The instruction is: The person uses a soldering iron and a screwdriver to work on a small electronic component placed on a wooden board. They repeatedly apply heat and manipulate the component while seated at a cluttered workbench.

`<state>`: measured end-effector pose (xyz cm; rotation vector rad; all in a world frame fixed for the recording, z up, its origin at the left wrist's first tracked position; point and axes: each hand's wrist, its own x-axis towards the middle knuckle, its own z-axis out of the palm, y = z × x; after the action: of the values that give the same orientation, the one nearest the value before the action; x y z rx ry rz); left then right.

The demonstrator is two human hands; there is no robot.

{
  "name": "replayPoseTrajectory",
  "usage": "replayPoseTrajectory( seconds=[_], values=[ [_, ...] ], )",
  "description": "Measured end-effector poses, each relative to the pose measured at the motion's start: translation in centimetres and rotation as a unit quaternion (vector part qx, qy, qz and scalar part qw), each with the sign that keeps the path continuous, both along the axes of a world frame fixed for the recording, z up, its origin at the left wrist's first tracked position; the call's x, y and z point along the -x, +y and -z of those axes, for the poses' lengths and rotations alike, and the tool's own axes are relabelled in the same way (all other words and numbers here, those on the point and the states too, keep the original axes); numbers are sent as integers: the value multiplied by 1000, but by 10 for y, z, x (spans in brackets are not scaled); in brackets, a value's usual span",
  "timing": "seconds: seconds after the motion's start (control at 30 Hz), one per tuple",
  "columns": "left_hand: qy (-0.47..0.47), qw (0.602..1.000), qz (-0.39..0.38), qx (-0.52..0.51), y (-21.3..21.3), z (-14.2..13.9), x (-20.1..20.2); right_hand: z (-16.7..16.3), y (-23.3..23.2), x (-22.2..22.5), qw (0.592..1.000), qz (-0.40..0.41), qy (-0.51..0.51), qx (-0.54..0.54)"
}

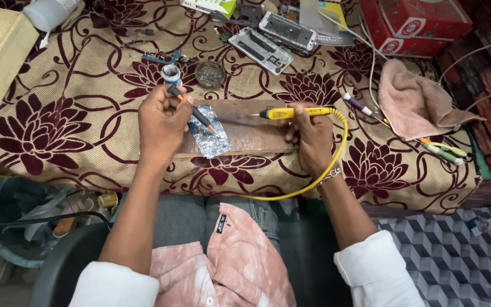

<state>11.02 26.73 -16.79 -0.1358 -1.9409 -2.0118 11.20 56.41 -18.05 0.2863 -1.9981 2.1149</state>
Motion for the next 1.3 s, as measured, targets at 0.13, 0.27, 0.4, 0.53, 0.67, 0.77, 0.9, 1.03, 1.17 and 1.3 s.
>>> replayPoseTrajectory(
  seconds=[0.13, 0.27, 0.4, 0.53, 0.67, 0.77, 0.9, 1.03, 1.17, 1.3],
  values=[
    [-4, 1000, -2, -6, 1, 0, 0, -3, -1, -3, 999, 17, -11, -50],
    [-6, 1000, -1, -5, 2, 0, 0, -5, 0, -4, 997, 19, -2, -70],
    [-6, 1000, -1, 0, 1, -3, -1, -2, 2, -2, 998, 8, -10, -57],
    [-17, 1000, -1, 2, 0, -6, 0, 1, 5, 1, 999, -24, -12, -31],
    [-14, 1000, 2, -4, 0, -6, 2, 5, 8, 3, 998, -38, -2, -47],
    [-3, 1000, 7, -16, 0, -4, 3, 7, 7, 6, 997, -70, -19, 3],
    [4, 1000, 9, -19, -1, -1, 4, 7, 6, 6, 997, -68, -25, 2],
    [0, 1000, 6, -15, -2, -1, 5, 5, 5, 5, 998, -57, -36, -12],
    [-1, 1000, 6, -18, -4, -1, 6, 4, 2, 7, 997, -59, -45, -11],
    [3, 1000, 10, -17, -4, -1, 6, 5, 1, 8, 998, -58, -38, -4]
  ],
)
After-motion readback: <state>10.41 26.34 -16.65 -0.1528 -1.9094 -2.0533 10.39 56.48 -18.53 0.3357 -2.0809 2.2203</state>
